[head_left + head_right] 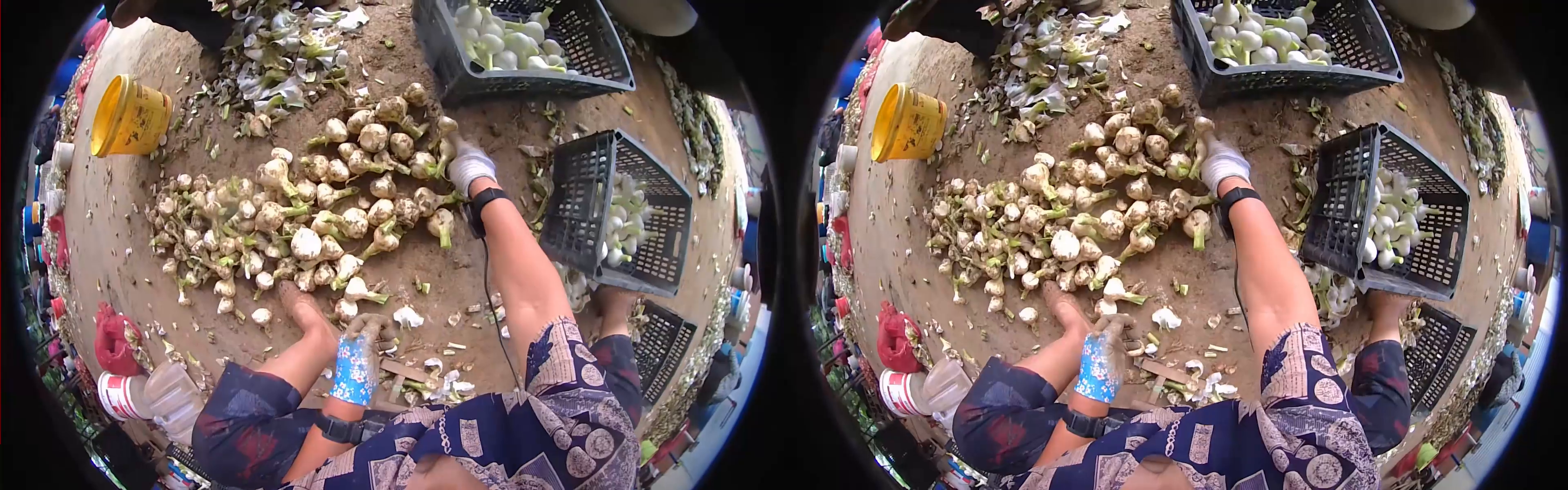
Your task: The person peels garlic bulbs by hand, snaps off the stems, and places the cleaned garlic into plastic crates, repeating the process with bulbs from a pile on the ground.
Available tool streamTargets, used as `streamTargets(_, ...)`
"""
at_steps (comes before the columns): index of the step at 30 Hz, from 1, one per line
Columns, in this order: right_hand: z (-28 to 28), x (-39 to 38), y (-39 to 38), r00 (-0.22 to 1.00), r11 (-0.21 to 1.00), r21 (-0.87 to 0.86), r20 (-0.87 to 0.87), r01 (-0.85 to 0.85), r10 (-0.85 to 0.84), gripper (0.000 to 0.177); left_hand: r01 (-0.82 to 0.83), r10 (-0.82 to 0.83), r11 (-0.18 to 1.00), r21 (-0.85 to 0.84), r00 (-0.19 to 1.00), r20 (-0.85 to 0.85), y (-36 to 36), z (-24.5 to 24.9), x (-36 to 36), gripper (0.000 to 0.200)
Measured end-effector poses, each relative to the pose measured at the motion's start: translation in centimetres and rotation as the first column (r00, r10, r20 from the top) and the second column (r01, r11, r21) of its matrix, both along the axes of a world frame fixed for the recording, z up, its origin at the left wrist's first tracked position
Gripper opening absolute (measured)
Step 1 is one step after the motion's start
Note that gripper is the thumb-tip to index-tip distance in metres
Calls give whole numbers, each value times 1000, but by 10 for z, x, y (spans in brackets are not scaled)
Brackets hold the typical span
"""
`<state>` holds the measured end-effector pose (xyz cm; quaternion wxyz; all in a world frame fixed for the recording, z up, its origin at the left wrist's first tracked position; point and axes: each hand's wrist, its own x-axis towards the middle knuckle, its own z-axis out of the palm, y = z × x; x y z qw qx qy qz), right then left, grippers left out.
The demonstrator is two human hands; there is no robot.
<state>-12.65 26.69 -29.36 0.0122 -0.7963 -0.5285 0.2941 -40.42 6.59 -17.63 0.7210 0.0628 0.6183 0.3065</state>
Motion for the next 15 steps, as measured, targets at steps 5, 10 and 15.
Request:
streamTargets(5, -17, -1, -12, 946, 953, 16, 127, -302, 298, 32, 113, -113, 993, 14, 992, -53, 6, -4, 6, 12)
streamTargets(10, 16, -12, -103, 391, 790, -240, -765, 565, -512, 28, 399, -242, 857, 327, 870, -429, 13, -4, 17, 46)
streamTargets(15, 127, -95, -204, -358, 781, -562, -813, 271, -460, 43, 502, -340, 696, 514, 860, -380, 3, -8, 23, 64)
